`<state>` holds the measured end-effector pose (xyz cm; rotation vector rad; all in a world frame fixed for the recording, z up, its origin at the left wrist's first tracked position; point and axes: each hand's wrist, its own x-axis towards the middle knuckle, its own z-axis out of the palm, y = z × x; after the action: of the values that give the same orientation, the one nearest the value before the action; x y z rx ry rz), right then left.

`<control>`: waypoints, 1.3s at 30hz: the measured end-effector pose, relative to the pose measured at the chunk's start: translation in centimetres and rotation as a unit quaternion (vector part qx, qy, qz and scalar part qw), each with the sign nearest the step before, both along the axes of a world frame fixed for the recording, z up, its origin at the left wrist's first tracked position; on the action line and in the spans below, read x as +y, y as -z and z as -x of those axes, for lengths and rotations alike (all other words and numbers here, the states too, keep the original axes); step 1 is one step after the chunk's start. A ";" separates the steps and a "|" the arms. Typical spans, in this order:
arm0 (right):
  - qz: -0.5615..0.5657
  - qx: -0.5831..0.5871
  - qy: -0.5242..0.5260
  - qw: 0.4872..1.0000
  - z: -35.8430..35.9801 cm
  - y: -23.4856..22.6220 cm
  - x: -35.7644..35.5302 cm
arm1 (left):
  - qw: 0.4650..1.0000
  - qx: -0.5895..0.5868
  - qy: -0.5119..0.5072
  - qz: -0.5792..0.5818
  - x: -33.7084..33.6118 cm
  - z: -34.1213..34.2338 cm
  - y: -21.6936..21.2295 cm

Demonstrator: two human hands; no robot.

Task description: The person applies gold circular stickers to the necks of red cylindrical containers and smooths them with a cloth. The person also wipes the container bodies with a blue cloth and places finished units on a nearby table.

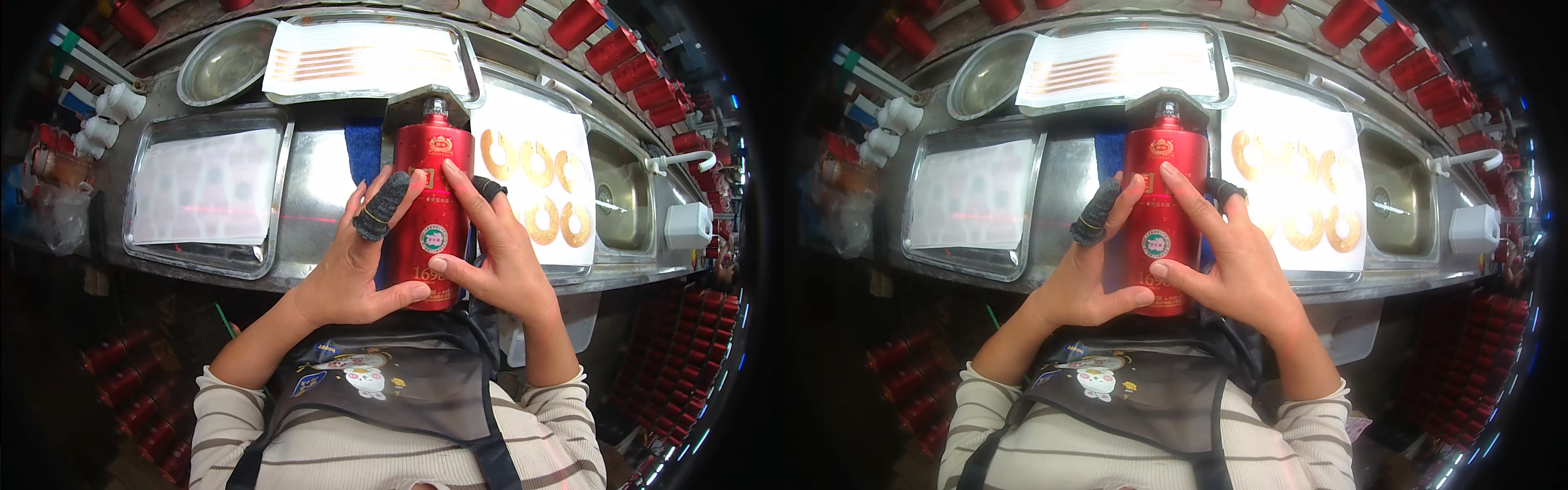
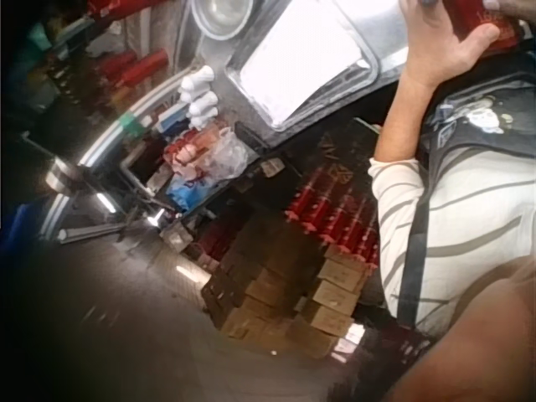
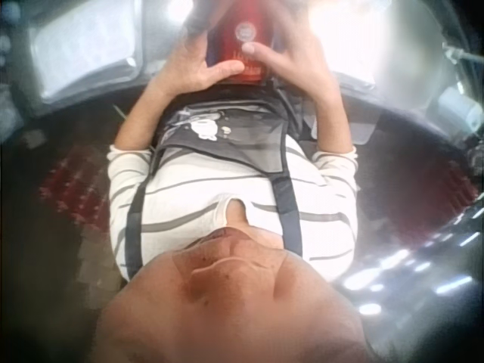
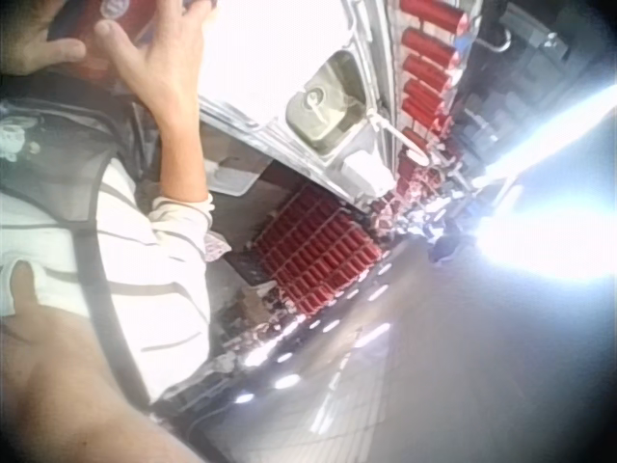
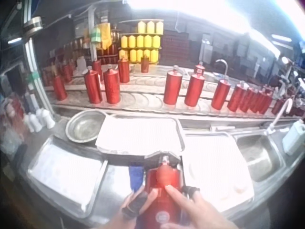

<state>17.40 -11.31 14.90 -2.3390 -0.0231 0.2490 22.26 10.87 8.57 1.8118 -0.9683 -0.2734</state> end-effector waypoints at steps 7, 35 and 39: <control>0.015 -0.010 -0.011 1.000 0.1 0.1 0.1 | 1.000 -0.013 0.005 0.027 0.1 -0.2 0.5; -0.017 -0.344 -0.135 0.929 -6.4 0.2 0.9 | 0.982 0.157 0.018 0.102 0.3 1.7 2.1; -0.022 -0.389 -0.062 0.919 -10.2 -1.1 -1.4 | 0.984 0.142 0.028 0.108 0.1 1.5 1.8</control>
<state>27.59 -12.76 16.04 -2.2453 -0.5583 -0.6264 20.79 10.93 6.74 1.5022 -0.8138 -0.4325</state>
